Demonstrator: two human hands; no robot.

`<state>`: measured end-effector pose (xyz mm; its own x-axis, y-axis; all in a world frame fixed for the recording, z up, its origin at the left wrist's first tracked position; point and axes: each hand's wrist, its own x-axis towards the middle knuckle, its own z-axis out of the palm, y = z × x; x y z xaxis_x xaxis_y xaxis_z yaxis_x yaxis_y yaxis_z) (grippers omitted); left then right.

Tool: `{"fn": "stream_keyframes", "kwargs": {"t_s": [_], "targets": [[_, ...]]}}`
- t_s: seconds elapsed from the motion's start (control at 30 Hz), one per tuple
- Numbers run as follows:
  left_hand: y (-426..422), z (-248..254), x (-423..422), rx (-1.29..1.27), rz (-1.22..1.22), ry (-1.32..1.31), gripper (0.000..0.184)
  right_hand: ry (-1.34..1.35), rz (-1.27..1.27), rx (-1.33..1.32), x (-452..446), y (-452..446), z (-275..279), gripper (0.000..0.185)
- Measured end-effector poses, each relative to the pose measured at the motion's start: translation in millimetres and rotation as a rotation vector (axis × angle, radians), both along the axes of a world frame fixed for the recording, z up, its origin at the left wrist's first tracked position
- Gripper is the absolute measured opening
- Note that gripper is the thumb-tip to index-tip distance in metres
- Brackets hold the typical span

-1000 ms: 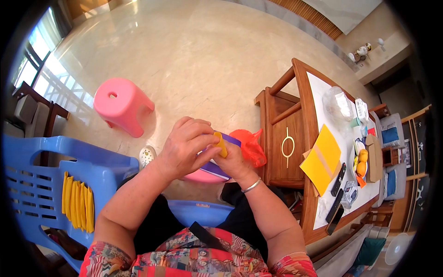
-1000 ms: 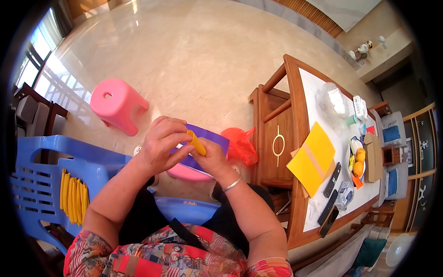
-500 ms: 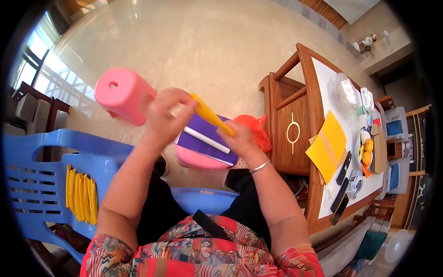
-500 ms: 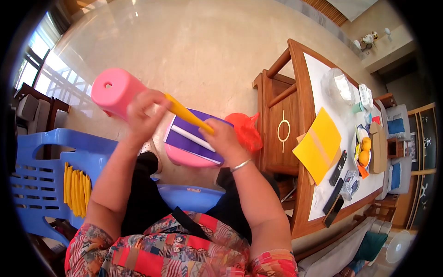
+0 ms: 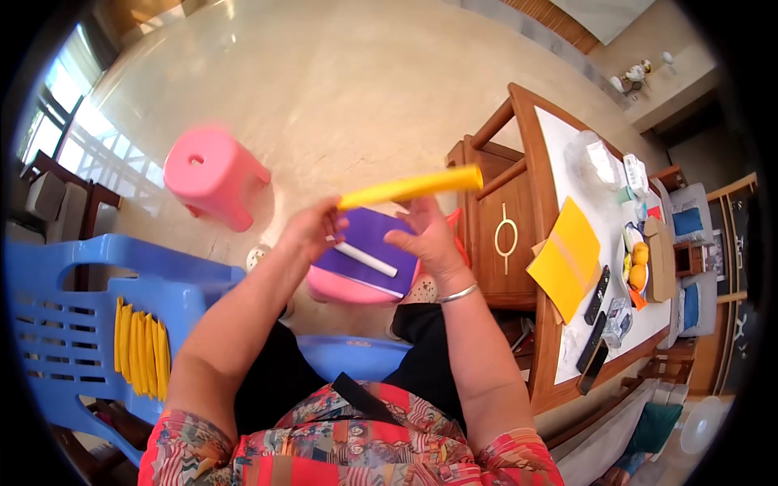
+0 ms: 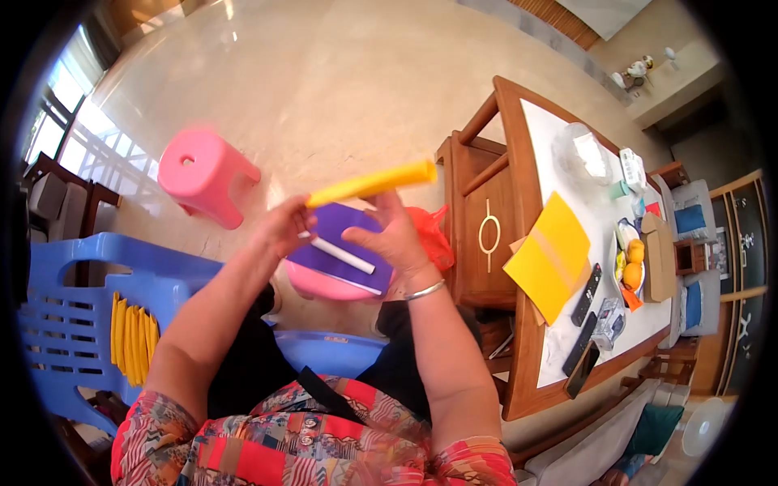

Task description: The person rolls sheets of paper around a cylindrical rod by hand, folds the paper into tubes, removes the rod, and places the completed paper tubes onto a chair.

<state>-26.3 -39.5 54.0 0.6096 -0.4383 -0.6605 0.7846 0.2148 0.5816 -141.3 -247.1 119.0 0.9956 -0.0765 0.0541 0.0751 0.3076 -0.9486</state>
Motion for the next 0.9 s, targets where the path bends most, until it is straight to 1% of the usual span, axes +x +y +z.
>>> {"fn": "stream_keyframes", "kwargs": {"t_s": [0.07,0.13,0.17,0.27,0.3,0.4,0.47,0.57,0.6,0.67,0.77,0.83,0.9], "targets": [[-18,3,-21,-0.004,-0.097,0.039,0.015,-0.072,0.004,-0.036,1,-1,-17,0.09],[-26,-5,-35,0.003,-0.188,0.095,0.016,0.01,0.029,-0.017,-4,0,-10,0.087],[-28,-9,-41,0.01,-0.22,0.107,0.017,-0.036,0.018,0.006,-5,1,-6,0.073],[-30,-17,-55,0.06,-0.285,0.133,0.02,0.018,0.041,0.008,-9,-3,-11,0.055],[-33,-19,-58,0.092,-0.295,0.134,0.021,-0.005,0.051,0.082,-9,1,-10,0.038],[-34,-24,-64,0.164,-0.363,0.105,0.024,0.033,0.01,-0.089,-13,5,-13,0.029],[-35,-23,-64,0.216,-0.45,0.066,0.025,0.06,0.017,-0.103,-15,6,-10,0.026],[-37,-15,-65,0.323,-0.33,-0.238,0.022,0.123,0.001,-0.124,-18,5,1,0.023],[-37,-11,-64,0.281,-0.248,-0.475,0.02,0.148,-0.009,-0.13,-18,5,2,0.023],[-36,-1,-56,0.19,-0.077,-0.95,0.019,0.113,-0.007,-0.151,-17,4,0,0.02],[-24,73,-52,0.224,0.06,-1.732,0.025,0.097,-0.006,-0.17,-16,8,-3,0.019],[-15,91,-52,0.242,0.038,-1.877,0.03,0.084,0.005,-0.214,-15,11,-3,0.019],[-8,93,-52,0.312,0.007,-1.985,0.038,0.06,0.024,-0.29,-15,12,-4,0.02]]}}
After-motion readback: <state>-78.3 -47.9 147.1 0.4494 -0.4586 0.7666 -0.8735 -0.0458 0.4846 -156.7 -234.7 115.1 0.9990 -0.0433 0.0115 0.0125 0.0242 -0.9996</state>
